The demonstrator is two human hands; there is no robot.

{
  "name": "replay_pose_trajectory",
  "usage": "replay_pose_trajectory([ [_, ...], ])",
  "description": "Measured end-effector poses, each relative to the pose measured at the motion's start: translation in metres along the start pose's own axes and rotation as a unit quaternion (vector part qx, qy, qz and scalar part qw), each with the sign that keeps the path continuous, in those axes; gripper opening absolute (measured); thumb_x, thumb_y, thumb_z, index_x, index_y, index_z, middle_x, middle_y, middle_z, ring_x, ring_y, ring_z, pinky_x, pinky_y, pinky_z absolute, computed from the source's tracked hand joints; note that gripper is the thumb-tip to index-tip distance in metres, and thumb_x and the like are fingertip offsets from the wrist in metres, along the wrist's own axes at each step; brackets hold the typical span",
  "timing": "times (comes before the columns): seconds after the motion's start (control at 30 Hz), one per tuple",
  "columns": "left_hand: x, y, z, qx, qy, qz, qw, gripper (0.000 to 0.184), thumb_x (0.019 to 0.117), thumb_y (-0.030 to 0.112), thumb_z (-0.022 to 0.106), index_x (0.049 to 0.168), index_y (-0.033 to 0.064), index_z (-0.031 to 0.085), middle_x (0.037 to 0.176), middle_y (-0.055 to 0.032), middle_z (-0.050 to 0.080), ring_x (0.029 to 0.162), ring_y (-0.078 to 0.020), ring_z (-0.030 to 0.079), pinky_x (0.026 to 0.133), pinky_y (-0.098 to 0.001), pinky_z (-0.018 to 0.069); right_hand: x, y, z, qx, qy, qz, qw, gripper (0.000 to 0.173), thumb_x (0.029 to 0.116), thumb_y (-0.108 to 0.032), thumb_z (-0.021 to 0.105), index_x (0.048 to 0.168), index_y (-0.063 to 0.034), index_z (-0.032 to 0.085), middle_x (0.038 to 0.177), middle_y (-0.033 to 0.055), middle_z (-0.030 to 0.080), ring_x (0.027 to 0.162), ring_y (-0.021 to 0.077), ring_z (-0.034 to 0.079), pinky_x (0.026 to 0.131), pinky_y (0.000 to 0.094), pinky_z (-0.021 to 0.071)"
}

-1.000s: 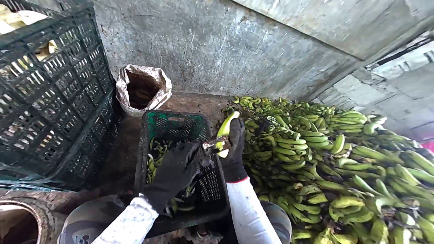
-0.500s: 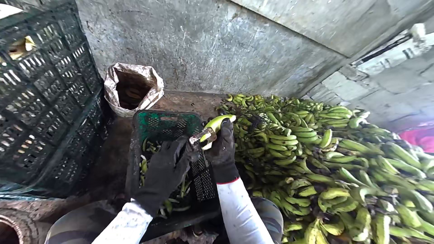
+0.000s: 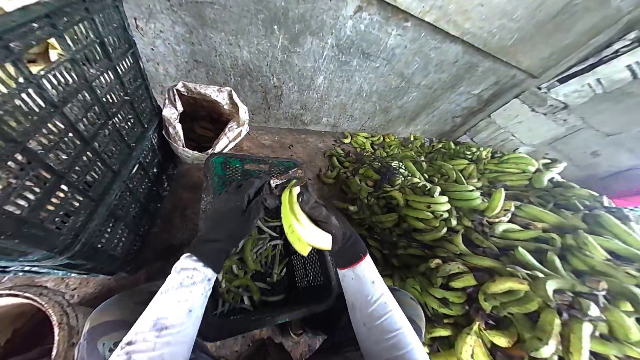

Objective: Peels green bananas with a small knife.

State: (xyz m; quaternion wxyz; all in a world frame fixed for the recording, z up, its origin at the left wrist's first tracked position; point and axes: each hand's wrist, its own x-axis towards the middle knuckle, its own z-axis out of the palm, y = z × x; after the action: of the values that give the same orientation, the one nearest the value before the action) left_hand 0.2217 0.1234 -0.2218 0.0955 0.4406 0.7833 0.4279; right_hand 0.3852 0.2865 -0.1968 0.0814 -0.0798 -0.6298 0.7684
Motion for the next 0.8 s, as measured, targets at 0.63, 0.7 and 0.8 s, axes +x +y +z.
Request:
replay_pose_trajectory([
  [0.63,-0.028,0.024,0.032,0.091,0.095,0.092,0.987,0.058,0.0979,0.054,0.052,0.145,0.0217,0.059,0.126,-0.0209,0.065,0.12,-0.0424,0.06,0.1,-0.0635,0.0451,0.023,0.003,-0.003,0.296,0.111,-0.148,0.937,0.039,0.1058,-0.05,0.038,0.11,-0.0216,0.063,0.094,-0.0003,0.068,0.082,0.0114,0.068,0.068,0.032,0.0604],
  [0.7,-0.025,0.023,0.026,0.072,0.053,0.053,0.995,0.055,0.098,0.046,0.054,0.147,0.0215,0.057,0.128,-0.0206,0.064,0.117,-0.0425,0.061,0.097,-0.0646,0.0467,0.016,0.006,-0.003,0.22,0.066,-0.122,0.966,0.039,0.1072,-0.047,0.037,0.114,-0.0195,0.064,0.093,0.0017,0.07,0.081,0.0126,0.07,0.07,0.0334,0.0609],
  [0.8,-0.025,0.017,0.031,0.105,0.061,0.072,0.99,0.056,0.0962,0.051,0.057,0.142,0.02,0.062,0.121,-0.0199,0.067,0.108,-0.042,0.065,0.09,-0.0631,0.05,0.01,0.01,0.001,0.076,0.211,-0.048,0.973,0.041,0.1102,-0.044,0.032,0.119,-0.0153,0.06,0.091,0.003,0.065,0.08,0.0111,0.065,0.07,0.0305,0.058],
])
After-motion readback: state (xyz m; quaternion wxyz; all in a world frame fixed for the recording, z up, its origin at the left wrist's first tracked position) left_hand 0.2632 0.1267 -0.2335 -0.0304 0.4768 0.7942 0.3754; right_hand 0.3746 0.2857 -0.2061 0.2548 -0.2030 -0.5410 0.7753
